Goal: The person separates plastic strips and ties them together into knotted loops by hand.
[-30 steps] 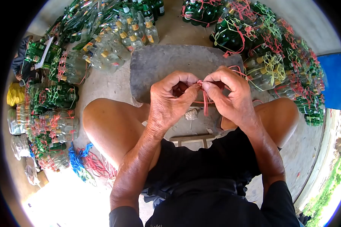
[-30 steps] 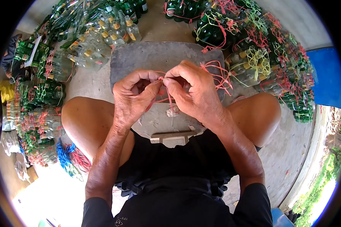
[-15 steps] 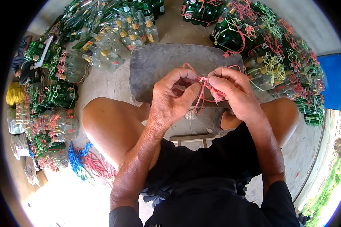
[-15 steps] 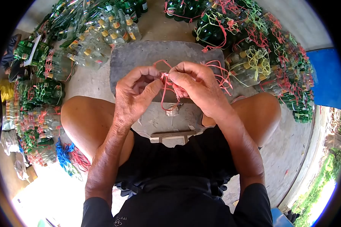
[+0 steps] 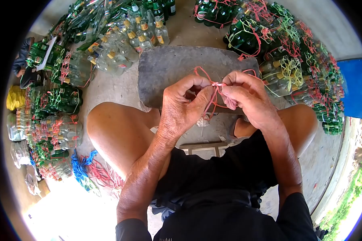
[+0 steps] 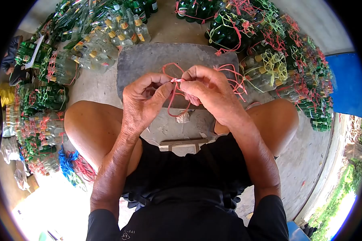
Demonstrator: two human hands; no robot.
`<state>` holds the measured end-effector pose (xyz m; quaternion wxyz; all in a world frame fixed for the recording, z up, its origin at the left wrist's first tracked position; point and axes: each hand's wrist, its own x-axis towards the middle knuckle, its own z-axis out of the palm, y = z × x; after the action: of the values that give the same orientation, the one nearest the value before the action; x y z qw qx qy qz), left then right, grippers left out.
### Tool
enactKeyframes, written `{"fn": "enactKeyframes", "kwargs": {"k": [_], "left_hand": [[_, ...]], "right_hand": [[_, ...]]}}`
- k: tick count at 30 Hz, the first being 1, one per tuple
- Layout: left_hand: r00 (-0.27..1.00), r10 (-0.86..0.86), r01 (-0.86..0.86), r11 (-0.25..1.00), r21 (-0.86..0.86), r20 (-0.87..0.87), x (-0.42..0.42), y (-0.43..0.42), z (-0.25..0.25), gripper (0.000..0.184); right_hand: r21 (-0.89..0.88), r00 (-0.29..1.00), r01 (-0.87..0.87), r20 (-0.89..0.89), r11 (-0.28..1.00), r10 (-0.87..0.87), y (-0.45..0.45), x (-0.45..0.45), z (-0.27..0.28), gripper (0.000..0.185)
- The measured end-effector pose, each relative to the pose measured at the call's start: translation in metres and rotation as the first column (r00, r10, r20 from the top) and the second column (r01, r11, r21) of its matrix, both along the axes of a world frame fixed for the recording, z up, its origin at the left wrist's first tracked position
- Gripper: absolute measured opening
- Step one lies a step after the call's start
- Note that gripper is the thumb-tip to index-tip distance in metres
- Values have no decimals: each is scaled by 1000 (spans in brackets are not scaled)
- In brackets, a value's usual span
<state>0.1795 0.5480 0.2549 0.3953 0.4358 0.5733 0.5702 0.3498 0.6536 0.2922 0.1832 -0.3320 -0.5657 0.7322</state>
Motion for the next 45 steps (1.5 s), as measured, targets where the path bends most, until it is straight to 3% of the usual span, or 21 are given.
{"fn": "enactKeyframes", "kwargs": {"k": [7,13,16,19,22,25,31,34,40,45], "left_hand": [[1000,9,-9,1000,29,-1,0,0,-1,10],[1000,16,-16,999,35,-8,0,0,-3,10],[1000,21,-21,999,34,-5,0,0,-2,9],[999,28,-26,997,72,-28,0,1,-6,9],[998,33,-29,997,76,-51,0,1,-4,7],[995,36,-28,996,85,-92,2,1,-2,6],[983,61,-39,991,125,-172,3,3,-5,8],[980,75,-48,988,149,-184,5,4,-5,9],[980,60,-32,989,147,-189,6,4,-4,12],[970,61,-26,988,150,-234,5,5,-6,17]], "right_hand": [[-13,999,-44,9,999,44,2,2,4,9],[280,994,-105,62,954,91,-1,2,-1,14],[281,994,-88,93,956,64,-2,1,7,16],[206,999,-44,-11,978,47,-1,2,10,13],[441,997,20,54,897,-48,-3,-1,6,10],[428,999,45,-46,903,-28,-5,-2,-2,7],[589,999,33,-11,807,-33,-3,-1,-8,8],[724,1000,7,13,690,-23,-1,-1,-9,9],[826,997,-24,61,564,-48,-3,-3,-12,12],[848,997,-21,56,530,-50,-3,-3,-13,14]]}}
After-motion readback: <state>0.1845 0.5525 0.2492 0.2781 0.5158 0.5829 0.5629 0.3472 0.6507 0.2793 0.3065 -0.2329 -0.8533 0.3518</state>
